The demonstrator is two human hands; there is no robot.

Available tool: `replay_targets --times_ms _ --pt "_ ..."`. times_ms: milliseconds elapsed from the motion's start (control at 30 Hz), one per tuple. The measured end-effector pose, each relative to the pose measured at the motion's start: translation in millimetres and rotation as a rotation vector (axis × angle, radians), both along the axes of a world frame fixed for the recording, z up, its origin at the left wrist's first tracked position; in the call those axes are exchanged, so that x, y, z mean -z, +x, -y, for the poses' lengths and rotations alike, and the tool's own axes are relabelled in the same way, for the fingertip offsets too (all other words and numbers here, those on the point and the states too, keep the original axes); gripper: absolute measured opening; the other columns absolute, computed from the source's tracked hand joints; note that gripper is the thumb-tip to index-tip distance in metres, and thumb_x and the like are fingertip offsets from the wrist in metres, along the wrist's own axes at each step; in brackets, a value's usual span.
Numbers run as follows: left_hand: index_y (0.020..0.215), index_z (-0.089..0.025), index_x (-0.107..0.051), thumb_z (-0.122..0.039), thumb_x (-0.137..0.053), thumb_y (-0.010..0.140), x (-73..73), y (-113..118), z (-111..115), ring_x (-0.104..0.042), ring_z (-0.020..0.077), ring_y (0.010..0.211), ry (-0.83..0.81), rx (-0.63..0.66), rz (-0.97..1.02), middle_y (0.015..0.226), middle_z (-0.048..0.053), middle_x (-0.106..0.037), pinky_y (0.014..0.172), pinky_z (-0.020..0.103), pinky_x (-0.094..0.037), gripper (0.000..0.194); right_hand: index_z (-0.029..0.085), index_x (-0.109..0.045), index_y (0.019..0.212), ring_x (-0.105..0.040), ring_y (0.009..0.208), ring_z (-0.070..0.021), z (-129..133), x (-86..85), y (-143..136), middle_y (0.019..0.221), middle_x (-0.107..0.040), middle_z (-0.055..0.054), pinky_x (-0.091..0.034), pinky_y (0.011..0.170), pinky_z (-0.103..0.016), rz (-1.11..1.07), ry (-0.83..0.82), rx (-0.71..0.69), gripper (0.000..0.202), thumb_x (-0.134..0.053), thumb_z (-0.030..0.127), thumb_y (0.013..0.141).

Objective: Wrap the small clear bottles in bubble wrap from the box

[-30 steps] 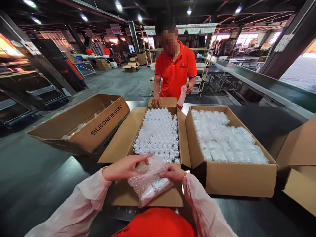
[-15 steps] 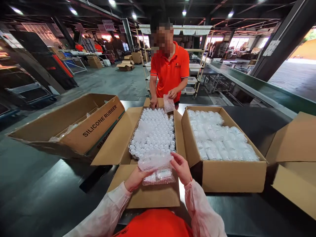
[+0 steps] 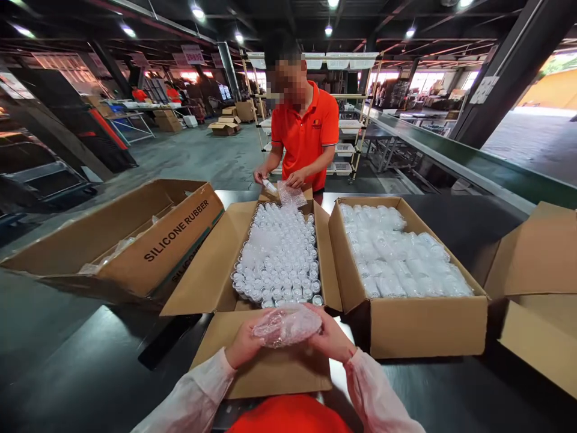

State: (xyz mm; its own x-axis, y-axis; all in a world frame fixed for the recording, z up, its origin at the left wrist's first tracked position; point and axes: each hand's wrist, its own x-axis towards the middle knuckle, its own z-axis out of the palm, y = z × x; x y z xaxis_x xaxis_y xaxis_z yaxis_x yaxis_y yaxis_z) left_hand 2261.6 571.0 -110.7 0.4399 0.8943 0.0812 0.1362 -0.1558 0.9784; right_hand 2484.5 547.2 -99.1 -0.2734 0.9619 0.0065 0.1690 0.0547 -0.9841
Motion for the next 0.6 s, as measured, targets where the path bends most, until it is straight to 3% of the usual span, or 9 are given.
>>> replay_targets --times_ms 67,167,233,300,367,467,533,600 --pt "0.101 -0.017 -0.072 -0.055 -0.070 0.066 5.1 -0.8 -2.4 -0.059 0.0278 0.107 -0.143 -0.059 0.046 0.118 0.014 -0.064 0.100 0.041 -0.044 0.051 0.017 -0.059 0.119 -0.052 0.115 -0.0269 2.0 -6.8 2.5 0.123 -0.058 -0.014 -0.039 0.101 -0.041 0.085 0.202 -0.083 0.063 -0.076 0.038 0.062" --pt "0.113 -0.020 -0.067 -0.060 -0.069 0.064 6.0 -1.7 -5.2 -0.052 0.0305 0.118 -0.217 0.052 0.081 0.129 0.013 -0.057 0.105 0.046 -0.038 0.063 0.018 -0.064 0.105 -0.059 0.099 -0.0223 3.7 -9.5 4.1 0.105 -0.065 -0.011 -0.047 0.088 -0.035 0.132 0.306 -0.029 0.037 -0.067 0.034 0.072" --pt "0.116 -0.025 -0.065 -0.060 -0.072 0.061 5.7 -1.0 -5.9 -0.047 0.0321 0.123 -0.139 0.151 0.064 0.132 0.011 -0.054 0.106 0.048 -0.036 0.066 0.017 -0.062 0.103 -0.062 0.082 -0.0197 2.3 -6.2 5.4 0.094 -0.066 -0.008 -0.052 0.074 -0.033 0.116 0.148 0.062 0.034 -0.060 0.039 0.077" --pt "0.111 -0.029 -0.068 -0.053 -0.075 0.062 8.3 1.4 -6.0 -0.048 0.0318 0.122 -0.011 0.151 0.013 0.130 0.010 -0.056 0.106 0.048 -0.038 0.055 0.017 -0.057 0.110 -0.062 0.067 -0.0185 -1.3 -2.9 9.0 0.085 -0.066 -0.006 -0.053 0.063 -0.033 0.122 -0.097 0.114 0.041 -0.049 0.046 0.083" --pt "0.103 -0.029 -0.072 -0.044 -0.072 0.069 13.9 6.1 -5.8 -0.053 0.0293 0.116 0.068 0.073 -0.016 0.122 0.010 -0.061 0.102 0.046 -0.042 0.037 0.017 -0.052 0.121 -0.065 0.075 -0.0209 -6.0 -3.8 15.2 0.092 -0.067 -0.008 -0.054 0.071 -0.038 0.209 -0.173 0.109 0.048 -0.041 0.049 0.087" --pt "0.093 -0.026 -0.074 -0.046 -0.063 0.077 21.6 18.6 -6.3 -0.063 0.0256 0.094 -0.091 -0.019 0.054 0.118 0.011 -0.060 0.071 0.035 -0.059 0.028 0.018 -0.045 0.133 -0.051 0.117 -0.0289 -11.9 -13.0 23.2 0.127 -0.055 -0.015 -0.039 0.101 -0.045 0.477 0.128 -0.010 0.067 -0.058 0.054 0.078" --pt "0.090 -0.022 -0.073 -0.052 -0.060 0.077 22.0 29.8 -8.0 -0.064 0.0238 0.080 -0.292 -0.059 0.121 0.114 0.011 -0.059 0.045 0.029 -0.055 0.035 0.019 -0.041 0.137 -0.051 0.116 -0.0314 -14.0 -19.4 24.0 0.129 -0.054 -0.016 -0.039 0.100 -0.045 0.632 0.283 -0.175 0.083 -0.070 0.053 0.067" --pt "0.086 -0.020 -0.072 -0.057 -0.063 0.072 18.3 41.5 -11.1 -0.063 0.0235 0.077 -0.427 -0.108 0.171 0.110 0.010 -0.060 0.039 0.027 -0.052 0.040 0.022 -0.040 0.137 -0.058 0.102 -0.0301 -15.7 -23.1 23.1 0.119 -0.061 -0.013 -0.045 0.091 -0.044 0.758 0.325 -0.291 0.082 -0.073 0.046 0.066"
